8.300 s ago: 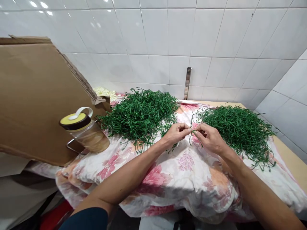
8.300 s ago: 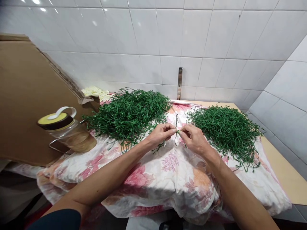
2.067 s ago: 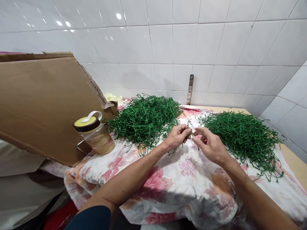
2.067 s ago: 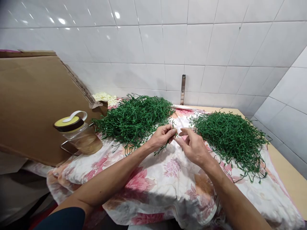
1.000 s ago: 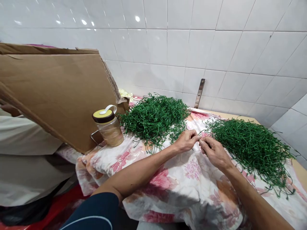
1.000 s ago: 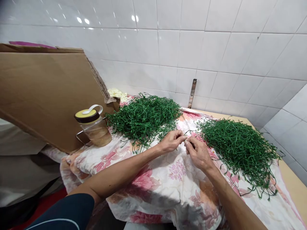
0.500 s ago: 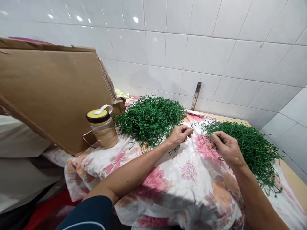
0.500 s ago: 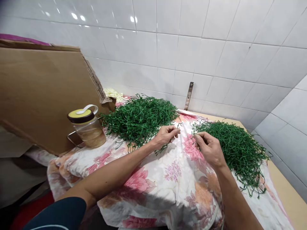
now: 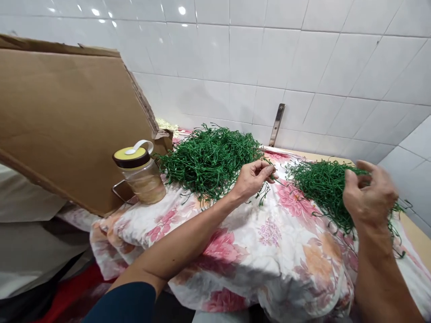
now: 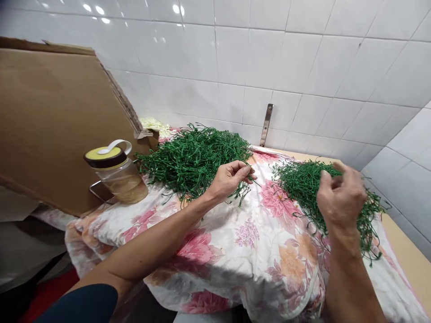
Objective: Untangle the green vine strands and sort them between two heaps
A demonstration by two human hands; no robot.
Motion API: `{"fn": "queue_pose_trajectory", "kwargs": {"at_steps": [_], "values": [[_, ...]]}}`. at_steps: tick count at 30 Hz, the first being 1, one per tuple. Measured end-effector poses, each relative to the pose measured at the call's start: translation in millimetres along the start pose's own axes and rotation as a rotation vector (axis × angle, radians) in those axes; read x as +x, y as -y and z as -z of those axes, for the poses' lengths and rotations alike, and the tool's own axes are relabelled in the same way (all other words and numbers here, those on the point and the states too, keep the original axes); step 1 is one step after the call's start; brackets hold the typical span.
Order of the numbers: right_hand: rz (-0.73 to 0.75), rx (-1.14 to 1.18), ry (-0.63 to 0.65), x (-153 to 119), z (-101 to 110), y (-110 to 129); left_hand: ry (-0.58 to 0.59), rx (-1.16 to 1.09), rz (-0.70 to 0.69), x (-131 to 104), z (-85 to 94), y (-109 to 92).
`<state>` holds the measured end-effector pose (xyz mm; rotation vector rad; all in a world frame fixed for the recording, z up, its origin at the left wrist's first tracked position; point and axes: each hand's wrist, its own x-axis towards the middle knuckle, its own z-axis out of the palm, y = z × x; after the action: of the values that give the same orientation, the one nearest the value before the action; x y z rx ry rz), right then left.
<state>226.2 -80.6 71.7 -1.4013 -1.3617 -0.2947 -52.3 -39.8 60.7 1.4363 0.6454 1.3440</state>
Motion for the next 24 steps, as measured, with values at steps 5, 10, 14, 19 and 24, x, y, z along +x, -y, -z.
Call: {"fn": "queue_pose_trajectory", "kwargs": {"at_steps": [5, 10, 14, 19, 24], "values": [[0.043, 0.427, 0.582, -55, -47, 54, 0.058, 0.195, -0.082, -10, -10.3, 13], [-0.087, 0.581, 0.697, -78, -82, 49, 0.091, 0.523, -0.311, -18, -17.8, 22], [-0.096, 0.61, 0.588, -74, -83, 39, 0.174, 0.7, -0.425, -22, -21.3, 23], [-0.177, 0.538, 0.485, -67, -79, 37, 0.221, 0.906, -0.565, -20, -17.4, 30], [-0.214, 0.568, 0.43, -62, -74, 38, 0.258, 1.113, -0.579, -12, -6.6, 44]]}}
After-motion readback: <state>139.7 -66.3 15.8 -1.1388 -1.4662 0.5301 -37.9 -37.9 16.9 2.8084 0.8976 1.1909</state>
